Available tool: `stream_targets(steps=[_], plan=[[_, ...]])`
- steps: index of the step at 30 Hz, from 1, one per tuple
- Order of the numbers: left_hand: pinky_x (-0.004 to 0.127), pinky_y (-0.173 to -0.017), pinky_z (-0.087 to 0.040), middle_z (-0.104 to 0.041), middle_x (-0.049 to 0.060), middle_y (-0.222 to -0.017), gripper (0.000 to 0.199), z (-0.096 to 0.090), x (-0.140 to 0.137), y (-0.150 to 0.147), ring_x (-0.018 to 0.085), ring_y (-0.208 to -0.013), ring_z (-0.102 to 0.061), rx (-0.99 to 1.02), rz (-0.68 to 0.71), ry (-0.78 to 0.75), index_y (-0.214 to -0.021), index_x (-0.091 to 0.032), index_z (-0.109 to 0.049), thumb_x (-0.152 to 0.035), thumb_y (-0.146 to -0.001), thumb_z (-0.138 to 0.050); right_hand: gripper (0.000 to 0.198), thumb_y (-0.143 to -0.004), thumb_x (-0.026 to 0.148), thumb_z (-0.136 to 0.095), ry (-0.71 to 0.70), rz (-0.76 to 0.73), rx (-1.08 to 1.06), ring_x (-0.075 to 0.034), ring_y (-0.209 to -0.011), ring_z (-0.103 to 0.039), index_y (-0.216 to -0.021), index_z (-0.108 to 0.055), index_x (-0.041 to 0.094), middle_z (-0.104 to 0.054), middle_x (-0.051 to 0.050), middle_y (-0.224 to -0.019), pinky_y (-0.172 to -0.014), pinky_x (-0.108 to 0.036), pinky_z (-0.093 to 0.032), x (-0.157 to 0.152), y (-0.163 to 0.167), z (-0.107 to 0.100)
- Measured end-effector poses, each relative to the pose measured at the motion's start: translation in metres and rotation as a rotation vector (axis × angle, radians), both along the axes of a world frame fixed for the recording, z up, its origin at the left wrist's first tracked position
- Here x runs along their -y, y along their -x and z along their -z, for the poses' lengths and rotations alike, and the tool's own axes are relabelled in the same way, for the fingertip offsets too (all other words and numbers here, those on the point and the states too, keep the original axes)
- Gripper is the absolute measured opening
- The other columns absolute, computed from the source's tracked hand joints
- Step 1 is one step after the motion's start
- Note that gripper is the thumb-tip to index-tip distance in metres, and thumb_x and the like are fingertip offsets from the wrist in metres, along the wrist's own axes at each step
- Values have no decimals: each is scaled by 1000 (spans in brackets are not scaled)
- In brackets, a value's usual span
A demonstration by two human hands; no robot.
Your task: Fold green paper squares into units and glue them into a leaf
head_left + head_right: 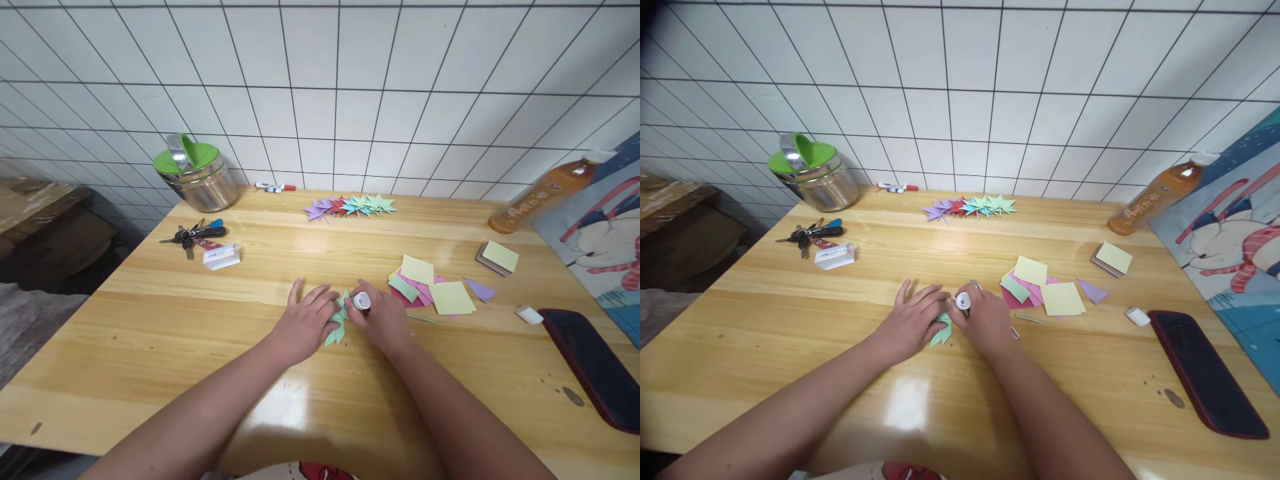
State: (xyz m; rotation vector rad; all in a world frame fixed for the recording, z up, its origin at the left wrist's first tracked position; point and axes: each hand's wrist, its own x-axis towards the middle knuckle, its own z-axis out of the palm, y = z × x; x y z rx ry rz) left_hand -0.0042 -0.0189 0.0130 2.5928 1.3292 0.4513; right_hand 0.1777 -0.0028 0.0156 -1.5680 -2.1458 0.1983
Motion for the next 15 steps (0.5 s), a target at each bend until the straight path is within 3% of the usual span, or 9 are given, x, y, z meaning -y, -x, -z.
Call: stream_targets(steps=[15], plan=[[56,-108,-2,-55,2,-125,20,0,3,-3,23,-124,-40,-17,-30,-15,-105,-26,-56,-29,-85,-52,23,-83,39,-46,-4,-13,19,-16,-53,-59,-77,-57,20,-63,0,-59,-49,-24,-31,2,-9,-6]])
